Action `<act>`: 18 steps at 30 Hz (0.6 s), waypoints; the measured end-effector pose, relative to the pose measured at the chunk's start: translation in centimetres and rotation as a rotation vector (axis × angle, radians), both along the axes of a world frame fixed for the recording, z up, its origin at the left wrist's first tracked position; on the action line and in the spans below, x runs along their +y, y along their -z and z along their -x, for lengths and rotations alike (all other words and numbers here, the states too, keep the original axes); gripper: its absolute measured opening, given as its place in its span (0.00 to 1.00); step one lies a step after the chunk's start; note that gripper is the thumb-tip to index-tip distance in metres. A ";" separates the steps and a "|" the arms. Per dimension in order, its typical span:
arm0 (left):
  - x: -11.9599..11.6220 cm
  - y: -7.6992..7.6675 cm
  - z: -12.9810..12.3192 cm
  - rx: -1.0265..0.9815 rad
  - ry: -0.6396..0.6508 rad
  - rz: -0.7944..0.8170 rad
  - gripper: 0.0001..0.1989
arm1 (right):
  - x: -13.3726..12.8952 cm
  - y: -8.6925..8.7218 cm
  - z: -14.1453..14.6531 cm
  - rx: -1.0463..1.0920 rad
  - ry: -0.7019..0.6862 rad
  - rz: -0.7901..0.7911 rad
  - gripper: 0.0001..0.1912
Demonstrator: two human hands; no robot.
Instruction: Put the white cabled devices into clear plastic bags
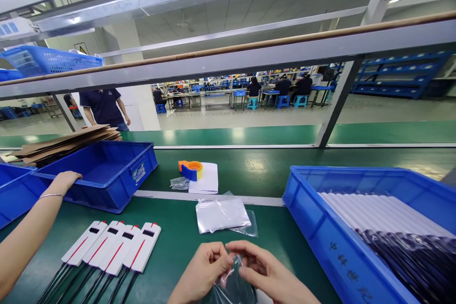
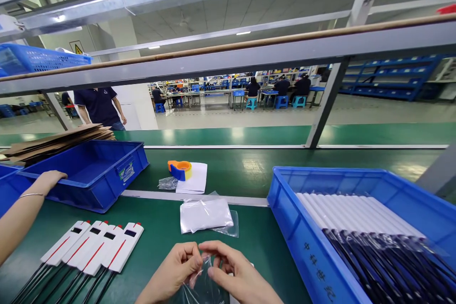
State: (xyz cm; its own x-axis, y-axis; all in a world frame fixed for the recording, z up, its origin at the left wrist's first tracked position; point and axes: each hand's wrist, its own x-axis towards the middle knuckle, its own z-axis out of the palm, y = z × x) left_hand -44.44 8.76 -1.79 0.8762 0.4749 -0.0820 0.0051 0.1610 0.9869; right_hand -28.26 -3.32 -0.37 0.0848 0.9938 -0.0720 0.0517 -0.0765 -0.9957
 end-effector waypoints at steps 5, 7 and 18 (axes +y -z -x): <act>0.1 0.0 0.3 0.033 0.024 -0.059 0.32 | 0.2 -0.9 0.4 0.037 -0.035 -0.004 0.18; 0.2 0.1 0.4 0.048 0.023 -0.087 0.30 | 0.3 -0.9 0.3 0.022 -0.010 -0.005 0.18; 0.4 -0.2 0.5 0.111 0.000 -0.179 0.28 | 0.3 -1.5 0.5 -0.250 0.035 -0.018 0.07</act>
State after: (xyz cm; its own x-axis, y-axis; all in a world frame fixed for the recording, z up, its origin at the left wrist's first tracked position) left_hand -44.89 9.13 -1.57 0.8664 0.4907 -0.0922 0.1152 -0.0167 0.9932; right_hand -28.76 -3.06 1.10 0.1325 0.9908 -0.0269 0.2937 -0.0652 -0.9537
